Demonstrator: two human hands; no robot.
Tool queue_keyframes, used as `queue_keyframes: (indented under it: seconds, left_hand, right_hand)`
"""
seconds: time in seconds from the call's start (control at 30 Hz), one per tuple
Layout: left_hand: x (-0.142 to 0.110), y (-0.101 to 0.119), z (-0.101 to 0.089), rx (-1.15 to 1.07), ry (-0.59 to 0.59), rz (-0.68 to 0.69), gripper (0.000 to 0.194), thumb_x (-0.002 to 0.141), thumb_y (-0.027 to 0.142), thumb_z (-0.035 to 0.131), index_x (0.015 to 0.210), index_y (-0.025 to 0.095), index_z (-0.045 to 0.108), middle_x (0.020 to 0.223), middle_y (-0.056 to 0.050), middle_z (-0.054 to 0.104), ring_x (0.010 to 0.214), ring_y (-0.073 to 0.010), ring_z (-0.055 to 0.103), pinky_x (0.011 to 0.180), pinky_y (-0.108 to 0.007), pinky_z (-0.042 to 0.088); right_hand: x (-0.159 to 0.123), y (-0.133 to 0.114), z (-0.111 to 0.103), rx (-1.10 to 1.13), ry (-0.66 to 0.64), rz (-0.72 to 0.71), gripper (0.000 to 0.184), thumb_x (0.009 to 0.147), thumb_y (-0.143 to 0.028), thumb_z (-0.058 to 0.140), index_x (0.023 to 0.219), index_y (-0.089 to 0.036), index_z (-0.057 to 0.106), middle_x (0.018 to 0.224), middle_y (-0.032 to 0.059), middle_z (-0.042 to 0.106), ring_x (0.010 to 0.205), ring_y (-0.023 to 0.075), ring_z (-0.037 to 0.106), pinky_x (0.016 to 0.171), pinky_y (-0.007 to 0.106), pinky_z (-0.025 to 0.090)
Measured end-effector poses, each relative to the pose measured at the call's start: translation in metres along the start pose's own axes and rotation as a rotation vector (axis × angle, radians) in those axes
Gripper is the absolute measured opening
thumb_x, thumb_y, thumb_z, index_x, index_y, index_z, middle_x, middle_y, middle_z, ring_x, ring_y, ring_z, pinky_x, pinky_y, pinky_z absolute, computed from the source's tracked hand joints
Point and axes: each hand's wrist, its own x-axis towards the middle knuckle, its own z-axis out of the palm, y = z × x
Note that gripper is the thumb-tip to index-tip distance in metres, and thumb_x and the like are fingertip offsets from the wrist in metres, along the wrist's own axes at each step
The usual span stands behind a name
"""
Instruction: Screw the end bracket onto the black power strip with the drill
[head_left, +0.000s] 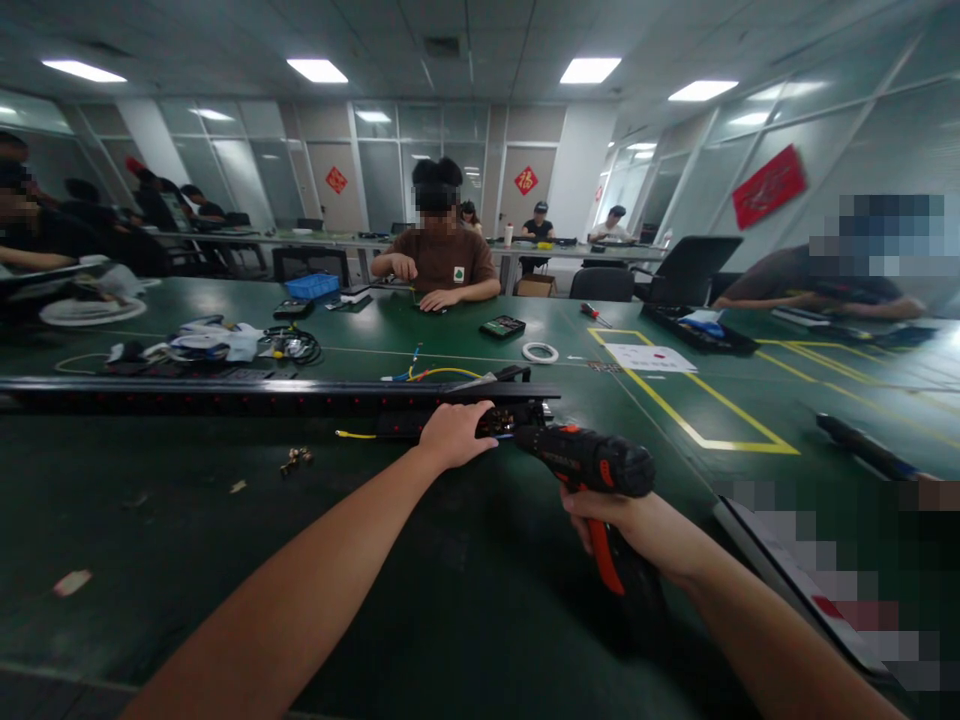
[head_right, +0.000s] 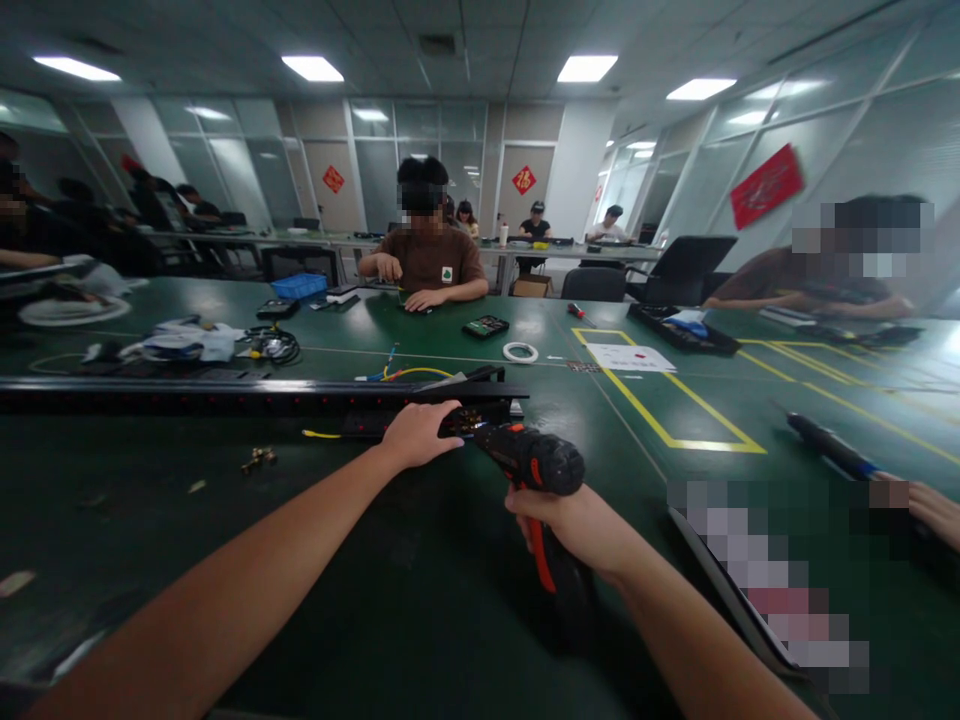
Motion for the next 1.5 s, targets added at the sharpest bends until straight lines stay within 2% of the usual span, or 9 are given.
queue_keyframes:
  seconds: [1.13, 1.5]
  left_hand:
    - [-0.0006, 0.0021, -0.0048, -0.014, -0.041, -0.012, 0.067, 0.089, 0.057, 0.067, 0.146, 0.025, 0.051, 0.133, -0.009, 0.069, 0.120, -0.0319, 0.065, 0.104, -0.044, 0.046]
    - [0.0000, 0.0002, -0.0011, -0.009, -0.018, 0.000, 0.068, 0.088, 0.057, 0.069, 0.145, 0.025, 0.052, 0.133, -0.009, 0.069, 0.119, -0.0316, 0.066, 0.104, -0.044, 0.046]
  right_hand:
    - [-0.0003, -0.0012, -0.0010, 0.001, -0.010, 0.037, 0.020, 0.076, -0.038, 0.070, 0.081, -0.020, 0.063, 0.062, -0.0010, 0.062, 0.059, 0.0188, 0.061, 0.060, 0.032, 0.049]
    - [-0.0002, -0.0010, 0.0003, 0.004, -0.021, 0.009, 0.021, 0.076, -0.038, 0.070, 0.081, -0.019, 0.062, 0.061, -0.0019, 0.061, 0.058, 0.0171, 0.060, 0.058, 0.029, 0.049]
